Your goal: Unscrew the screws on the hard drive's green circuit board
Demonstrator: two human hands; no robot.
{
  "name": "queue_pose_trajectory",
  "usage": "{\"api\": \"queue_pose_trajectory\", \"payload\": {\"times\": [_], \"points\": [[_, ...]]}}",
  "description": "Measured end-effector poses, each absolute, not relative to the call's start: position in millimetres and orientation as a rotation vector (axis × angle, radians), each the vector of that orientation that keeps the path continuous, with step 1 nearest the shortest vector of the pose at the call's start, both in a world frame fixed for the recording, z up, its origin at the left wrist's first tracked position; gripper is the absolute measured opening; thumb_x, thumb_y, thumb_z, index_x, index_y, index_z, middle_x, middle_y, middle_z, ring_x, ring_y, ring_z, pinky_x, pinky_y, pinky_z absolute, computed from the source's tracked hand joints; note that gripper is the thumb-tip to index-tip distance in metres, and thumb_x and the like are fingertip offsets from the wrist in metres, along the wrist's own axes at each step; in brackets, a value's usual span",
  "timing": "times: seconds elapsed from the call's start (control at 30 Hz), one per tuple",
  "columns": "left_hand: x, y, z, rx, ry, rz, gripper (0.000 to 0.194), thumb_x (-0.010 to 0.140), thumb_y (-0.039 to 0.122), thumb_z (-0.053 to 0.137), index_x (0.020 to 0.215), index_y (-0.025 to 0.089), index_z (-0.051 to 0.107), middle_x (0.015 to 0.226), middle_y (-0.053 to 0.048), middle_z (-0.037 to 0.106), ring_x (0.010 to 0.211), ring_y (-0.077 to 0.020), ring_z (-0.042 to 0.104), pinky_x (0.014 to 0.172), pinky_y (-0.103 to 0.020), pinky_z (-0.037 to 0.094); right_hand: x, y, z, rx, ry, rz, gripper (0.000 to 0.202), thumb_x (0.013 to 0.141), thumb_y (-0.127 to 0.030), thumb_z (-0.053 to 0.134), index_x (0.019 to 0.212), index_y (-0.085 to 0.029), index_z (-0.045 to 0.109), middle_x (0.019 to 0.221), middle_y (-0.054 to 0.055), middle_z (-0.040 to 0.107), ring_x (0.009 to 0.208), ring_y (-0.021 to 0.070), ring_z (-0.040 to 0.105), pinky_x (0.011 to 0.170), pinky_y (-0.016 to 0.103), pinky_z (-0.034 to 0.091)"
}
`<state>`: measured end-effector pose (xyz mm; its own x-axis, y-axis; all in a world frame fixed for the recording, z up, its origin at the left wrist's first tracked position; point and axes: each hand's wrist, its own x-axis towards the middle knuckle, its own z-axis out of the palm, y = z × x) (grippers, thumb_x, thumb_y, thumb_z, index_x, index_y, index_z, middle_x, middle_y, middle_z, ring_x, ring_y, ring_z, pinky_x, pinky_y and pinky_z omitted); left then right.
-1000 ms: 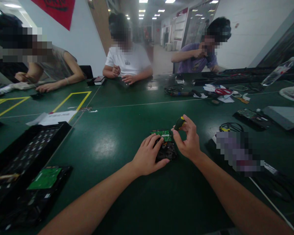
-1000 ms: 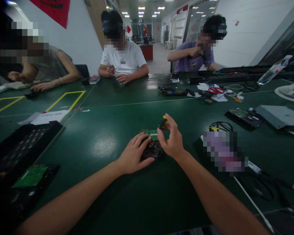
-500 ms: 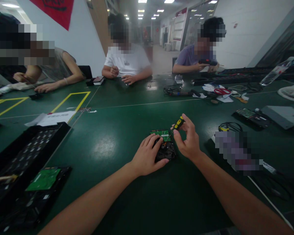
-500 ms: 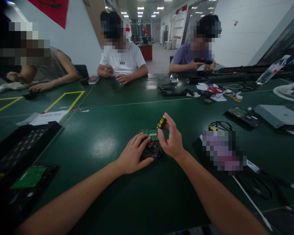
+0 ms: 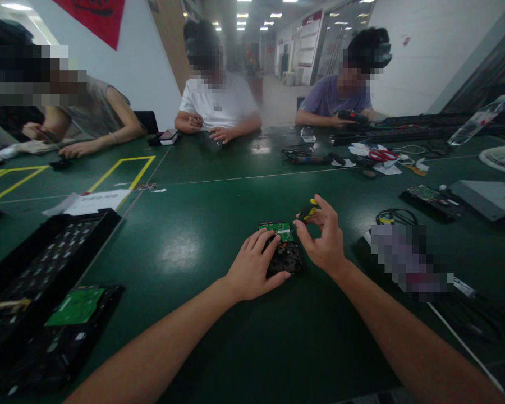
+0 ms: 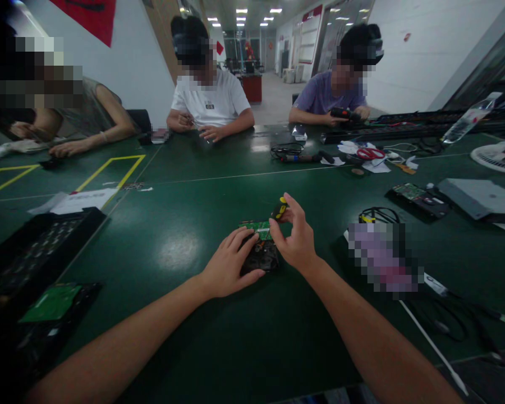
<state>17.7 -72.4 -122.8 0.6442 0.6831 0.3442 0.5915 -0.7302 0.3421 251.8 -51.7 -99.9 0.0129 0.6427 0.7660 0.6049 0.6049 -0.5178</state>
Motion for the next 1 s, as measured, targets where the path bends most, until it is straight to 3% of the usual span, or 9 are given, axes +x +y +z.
{"api": "queue_pose_trajectory", "payload": {"times": [0.1,0.27,0.4,0.57,0.8,1.0], "points": [[17.6,-72.7,-122.5,2.665,1.055,0.669,0.088,0.095,0.072,0.060,0.163,0.018,0.042,0.162,-0.020,0.044,0.155,-0.0432,0.036,0.127,-0.065,0.034,251.9,-51.8,-99.5,-1.063,-1.655,-0.027,0.076,0.096,-0.035,0.075,0.162,-0.032,0.037,0.127,0.010,0.070,0.088,0.0231,0.075,0.081,0.045,0.070],[17.8,-73.1,-121.9,2.674,1.054,0.664,0.087,0.097,0.072,0.058,0.162,0.017,0.042,0.162,-0.021,0.044,0.155,-0.0430,0.036,0.127,-0.065,0.034,251.5,-52.7,-97.3,-1.037,-1.706,0.035,0.074,0.101,-0.029,0.067,0.166,-0.032,0.031,0.133,0.011,0.070,0.096,0.0239,0.076,0.090,0.046,0.069],[17.9,-72.7,-122.1,2.666,1.042,0.682,0.088,0.096,0.072,0.060,0.163,0.018,0.041,0.162,-0.020,0.044,0.156,-0.0429,0.036,0.127,-0.065,0.034,250.6,-52.6,-97.4,-1.053,-1.664,0.003,0.075,0.098,-0.031,0.071,0.164,-0.033,0.034,0.129,0.010,0.072,0.089,0.0230,0.076,0.083,0.045,0.070],[17.6,-72.5,-123.0,2.677,1.052,0.667,0.089,0.096,0.073,0.059,0.163,0.018,0.040,0.163,-0.020,0.044,0.156,-0.0425,0.035,0.128,-0.065,0.033,250.8,-53.3,-97.9,-1.028,-1.693,-0.003,0.071,0.100,-0.029,0.067,0.164,-0.034,0.035,0.145,0.013,0.065,0.096,0.0240,0.077,0.086,0.046,0.070],[17.7,-72.6,-122.4,2.681,1.061,0.643,0.088,0.096,0.073,0.059,0.163,0.017,0.041,0.163,-0.021,0.043,0.156,-0.0426,0.035,0.128,-0.064,0.033,250.4,-52.1,-100.3,-1.088,-1.642,-0.021,0.074,0.097,-0.033,0.074,0.161,-0.031,0.038,0.122,0.008,0.070,0.083,0.0208,0.073,0.079,0.042,0.069],[17.9,-72.5,-122.8,2.686,1.060,0.651,0.088,0.096,0.072,0.060,0.162,0.016,0.042,0.162,-0.021,0.044,0.156,-0.0424,0.035,0.128,-0.063,0.033,250.4,-56.3,-95.6,-1.123,-1.688,-0.048,0.074,0.099,-0.036,0.071,0.163,-0.032,0.034,0.134,0.011,0.069,0.088,0.0224,0.074,0.085,0.045,0.069]]}}
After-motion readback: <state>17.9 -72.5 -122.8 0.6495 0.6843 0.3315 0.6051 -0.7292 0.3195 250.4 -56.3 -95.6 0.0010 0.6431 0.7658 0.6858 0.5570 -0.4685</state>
